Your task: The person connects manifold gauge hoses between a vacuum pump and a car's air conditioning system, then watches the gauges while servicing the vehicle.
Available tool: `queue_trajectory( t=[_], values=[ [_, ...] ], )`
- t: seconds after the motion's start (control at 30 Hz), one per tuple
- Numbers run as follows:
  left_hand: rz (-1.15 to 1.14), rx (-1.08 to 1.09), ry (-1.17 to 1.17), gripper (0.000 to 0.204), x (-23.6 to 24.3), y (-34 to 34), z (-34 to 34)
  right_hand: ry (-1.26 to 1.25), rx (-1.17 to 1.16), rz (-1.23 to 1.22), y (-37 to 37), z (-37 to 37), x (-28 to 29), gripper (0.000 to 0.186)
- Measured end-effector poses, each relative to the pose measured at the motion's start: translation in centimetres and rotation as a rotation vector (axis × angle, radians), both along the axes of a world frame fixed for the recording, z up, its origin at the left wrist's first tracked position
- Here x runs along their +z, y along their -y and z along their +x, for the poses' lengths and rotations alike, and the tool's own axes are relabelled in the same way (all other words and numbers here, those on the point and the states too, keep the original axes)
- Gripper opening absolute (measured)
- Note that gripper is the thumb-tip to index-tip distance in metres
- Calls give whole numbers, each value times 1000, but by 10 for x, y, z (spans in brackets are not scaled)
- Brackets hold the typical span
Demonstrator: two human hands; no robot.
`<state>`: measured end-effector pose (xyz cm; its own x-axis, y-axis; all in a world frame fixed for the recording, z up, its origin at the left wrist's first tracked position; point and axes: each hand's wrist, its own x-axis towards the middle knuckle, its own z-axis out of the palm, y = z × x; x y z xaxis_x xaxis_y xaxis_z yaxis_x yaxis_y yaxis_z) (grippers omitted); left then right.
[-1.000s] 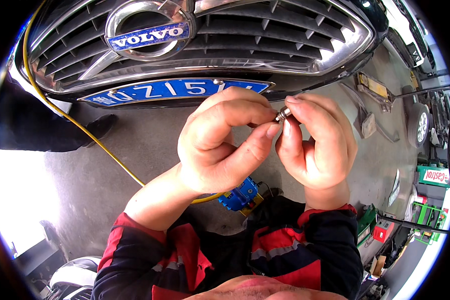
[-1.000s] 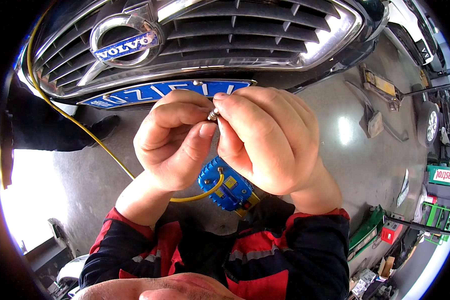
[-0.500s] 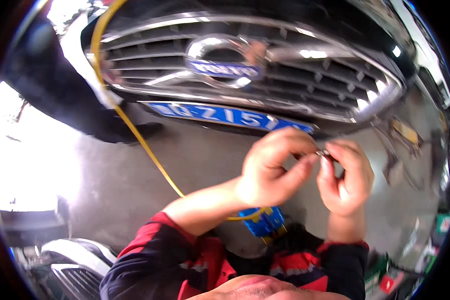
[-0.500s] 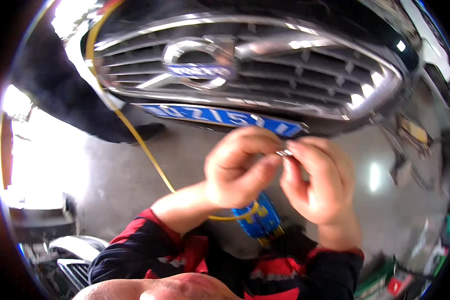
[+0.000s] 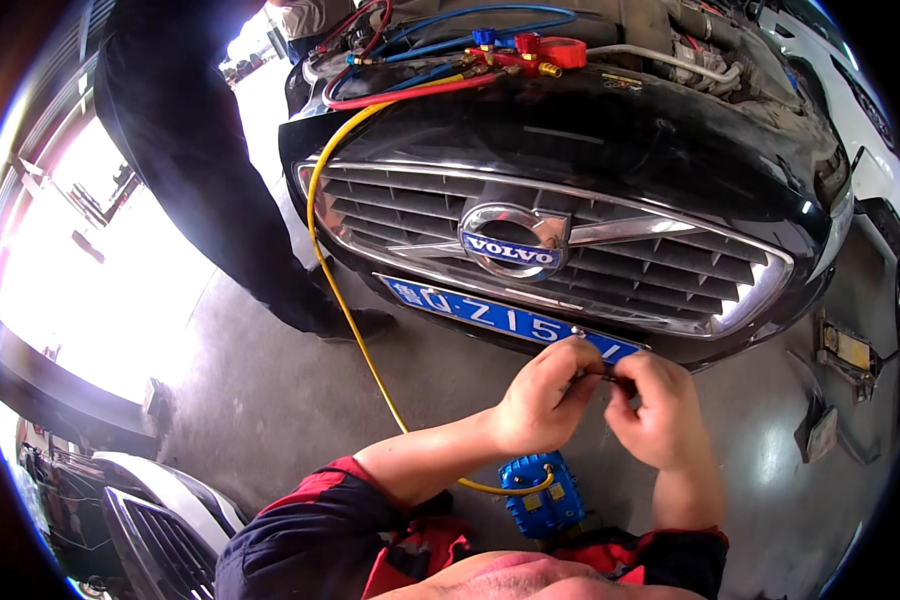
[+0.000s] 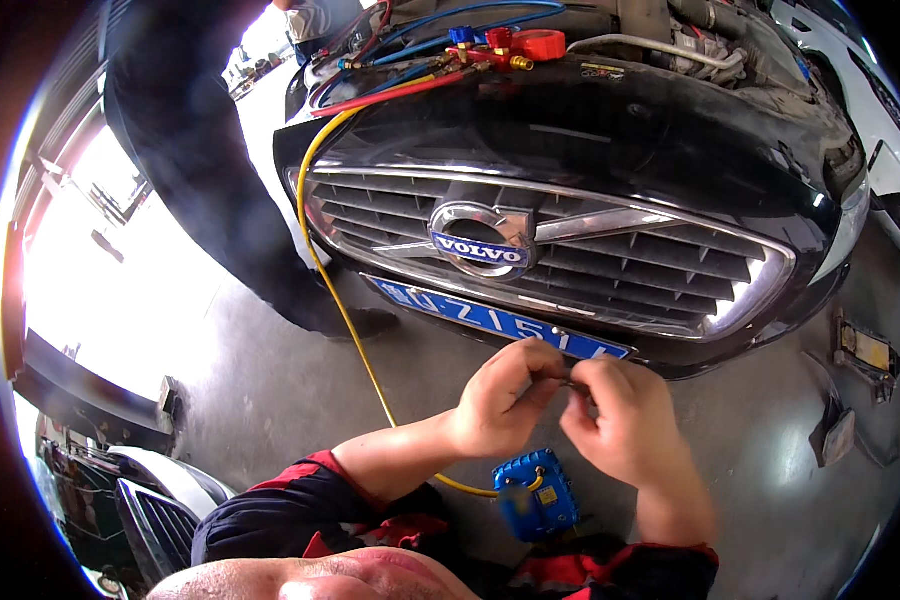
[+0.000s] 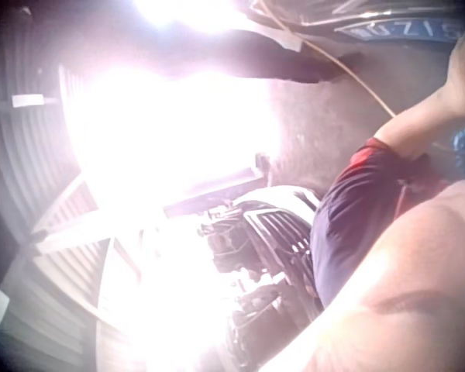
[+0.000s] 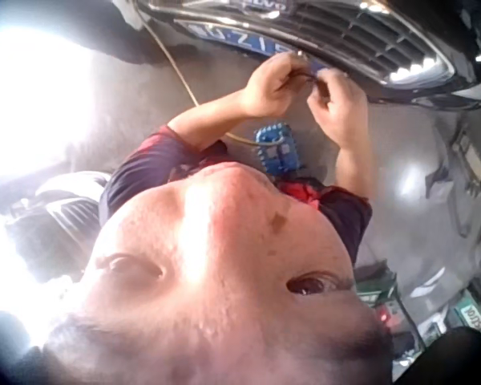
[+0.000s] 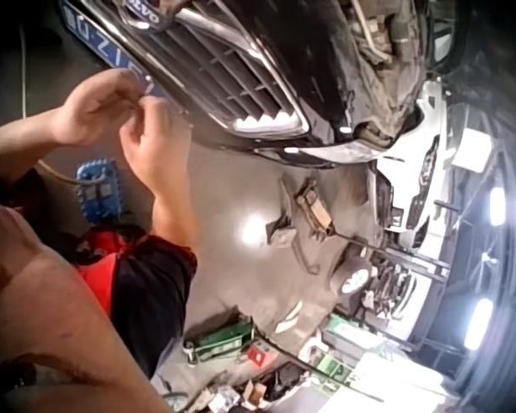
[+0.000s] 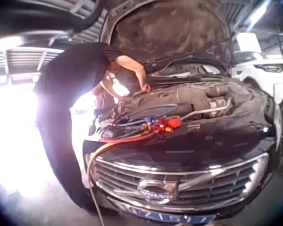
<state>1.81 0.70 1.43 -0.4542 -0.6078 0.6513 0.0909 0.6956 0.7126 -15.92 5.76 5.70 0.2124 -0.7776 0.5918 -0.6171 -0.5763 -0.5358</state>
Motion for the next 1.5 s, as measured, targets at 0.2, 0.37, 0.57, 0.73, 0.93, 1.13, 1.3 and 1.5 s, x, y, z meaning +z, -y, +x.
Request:
queue_trajectory(
  t=[0.2, 0.37, 0.57, 0.73, 0.93, 1.13, 1.3, 1.5],
  values=[
    [743, 231, -163, 7, -63, -51, 30, -86, 136, 44, 7, 1, -13, 26],
    [1272, 41, 48, 7, -113, -101, 34, -81, 207, 22, 25, 2, -24, 31],
    [1331, -140, 80, 10, -93, -110, 23, -307, 67, -185, 74, -1, 45, 28],
    [778, -132, 334, 15, -84, -123, 23, -178, -121, -281, 135, 2, 105, 34],
    [816, -82, 491, 16, -121, -184, 42, -307, -355, -502, 233, 24, 154, 36],
    [1133, 220, 614, 11, -14, -177, 94, -237, -650, 83, 248, 31, 147, 56],
    [947, 517, 566, 8, 74, -41, 166, -454, -689, 7, 241, 39, 157, 46],
    [643, 1030, 326, 11, 212, 177, 244, -504, -612, 36, 241, 44, 166, 41]
  ],
)
